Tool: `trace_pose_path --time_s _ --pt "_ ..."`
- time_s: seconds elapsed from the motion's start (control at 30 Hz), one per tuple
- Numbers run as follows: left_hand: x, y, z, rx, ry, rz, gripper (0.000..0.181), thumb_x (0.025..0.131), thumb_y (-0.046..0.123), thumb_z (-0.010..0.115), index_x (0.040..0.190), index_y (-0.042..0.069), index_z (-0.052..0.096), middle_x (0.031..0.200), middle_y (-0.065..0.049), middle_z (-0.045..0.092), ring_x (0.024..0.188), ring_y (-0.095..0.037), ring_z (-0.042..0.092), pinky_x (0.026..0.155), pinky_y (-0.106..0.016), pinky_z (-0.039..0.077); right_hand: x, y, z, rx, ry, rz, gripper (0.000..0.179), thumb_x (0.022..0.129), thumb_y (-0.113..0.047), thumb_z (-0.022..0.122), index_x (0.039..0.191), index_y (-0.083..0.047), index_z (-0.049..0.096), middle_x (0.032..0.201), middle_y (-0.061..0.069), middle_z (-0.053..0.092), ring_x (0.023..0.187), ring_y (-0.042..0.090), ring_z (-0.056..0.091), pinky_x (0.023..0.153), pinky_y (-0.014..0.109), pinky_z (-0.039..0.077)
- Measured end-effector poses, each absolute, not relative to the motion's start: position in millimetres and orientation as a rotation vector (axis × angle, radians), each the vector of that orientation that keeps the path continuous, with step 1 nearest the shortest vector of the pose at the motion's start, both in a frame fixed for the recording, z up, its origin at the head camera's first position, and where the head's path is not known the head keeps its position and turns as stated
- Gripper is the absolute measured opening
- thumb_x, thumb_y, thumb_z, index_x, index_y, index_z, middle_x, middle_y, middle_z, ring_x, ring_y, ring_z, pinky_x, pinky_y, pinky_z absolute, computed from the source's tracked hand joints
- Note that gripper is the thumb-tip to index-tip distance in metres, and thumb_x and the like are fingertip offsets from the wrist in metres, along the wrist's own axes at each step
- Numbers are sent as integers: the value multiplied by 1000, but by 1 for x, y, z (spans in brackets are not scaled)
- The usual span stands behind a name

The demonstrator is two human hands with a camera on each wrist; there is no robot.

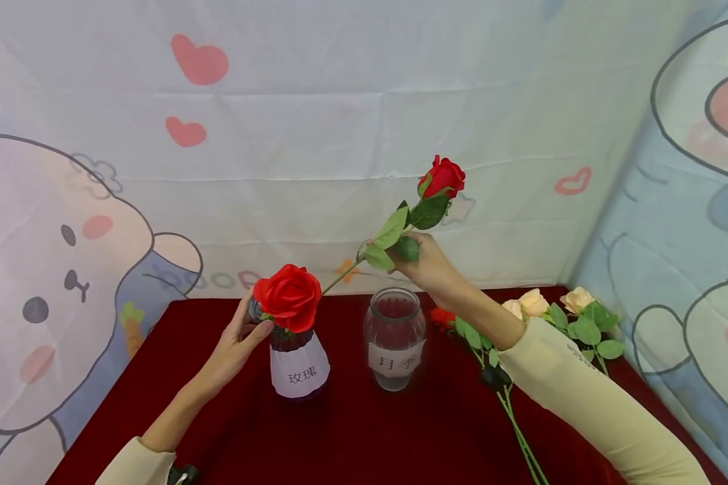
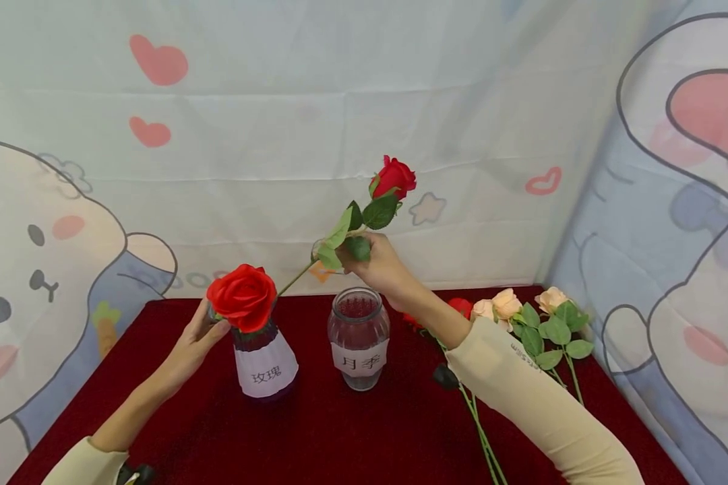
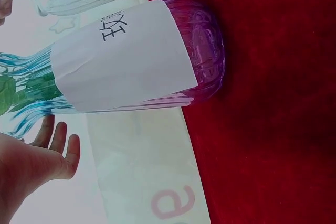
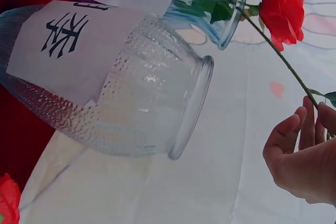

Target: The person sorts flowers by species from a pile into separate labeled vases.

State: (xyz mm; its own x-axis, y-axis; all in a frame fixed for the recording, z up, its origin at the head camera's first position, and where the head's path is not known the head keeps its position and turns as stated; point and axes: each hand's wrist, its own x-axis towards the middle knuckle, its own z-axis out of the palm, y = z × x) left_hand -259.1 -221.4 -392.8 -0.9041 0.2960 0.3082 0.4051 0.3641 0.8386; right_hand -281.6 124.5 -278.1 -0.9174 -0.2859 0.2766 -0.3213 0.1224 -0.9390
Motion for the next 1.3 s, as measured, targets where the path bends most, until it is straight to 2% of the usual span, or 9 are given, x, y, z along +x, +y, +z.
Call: trace_pose_path --time_s 0.17,0.27,0.5,0.6,0.7,0.83,1.07,1.2,1.3 --pt "-261 -222 -393 -662 -2507 -1583 69 108 21 49 164 37 11 159 -14 39 129 -25 44 100 -39 47 -278 114 -278 717 -2349 1879 31 98 -3 61 127 7 63 108 -5 64 99 7 53 88 22 46" --pt "-262 -223 -394 -662 -2507 -1582 68 109 22 48 163 38 12 159 -13 39 130 -22 44 100 -34 46 -277 109 -279 765 -2365 1859 29 98 -6 63 125 3 65 107 -4 67 98 7 54 91 24 46" --pt "-263 -223 -396 -652 -2501 -1601 69 108 21 49 164 38 11 158 -16 40 126 -29 47 98 -29 48 -275 97 -284 865 -2386 1780 29 96 -4 68 124 1 68 110 1 72 93 4 59 87 22 49" --pt "-263 -223 -395 -651 -2496 -1606 70 108 20 49 164 37 11 158 -17 40 125 -32 47 100 -36 48 -276 92 -286 893 -2402 1781 29 96 -4 68 125 0 69 112 7 73 90 5 59 82 21 49" --pt "-263 -223 -395 -650 -2495 -1609 70 108 20 49 164 36 11 156 -18 41 125 -32 47 101 -42 48 -275 87 -288 867 -2438 1805 31 96 -6 68 127 0 69 117 13 74 93 4 62 83 20 51" --pt "-263 -223 -396 -655 -2494 -1608 70 108 20 50 164 37 11 156 -17 42 125 -32 47 100 -41 47 -274 80 -290 784 -2479 1811 33 96 -9 70 127 1 69 122 16 72 98 5 64 88 22 52" --pt "-263 -223 -397 -679 -2486 -1619 71 107 20 50 164 36 11 159 -16 39 126 -34 47 101 -49 46 -275 71 -296 794 -2470 1792 27 95 -9 69 119 4 71 108 18 74 91 16 70 81 29 58" --pt "-263 -223 -396 -677 -2493 -1615 72 108 21 49 164 36 8 161 -17 37 126 -36 49 101 -50 46 -276 65 -299 823 -2461 1749 26 95 -9 68 116 5 72 103 18 74 97 25 72 85 36 59" --pt "-264 -224 -396 -676 -2495 -1600 72 108 21 49 165 36 6 161 -16 37 124 -35 49 101 -51 47 -276 59 -300 810 -2452 1753 26 95 -8 68 116 6 71 101 19 75 94 21 72 82 31 59"
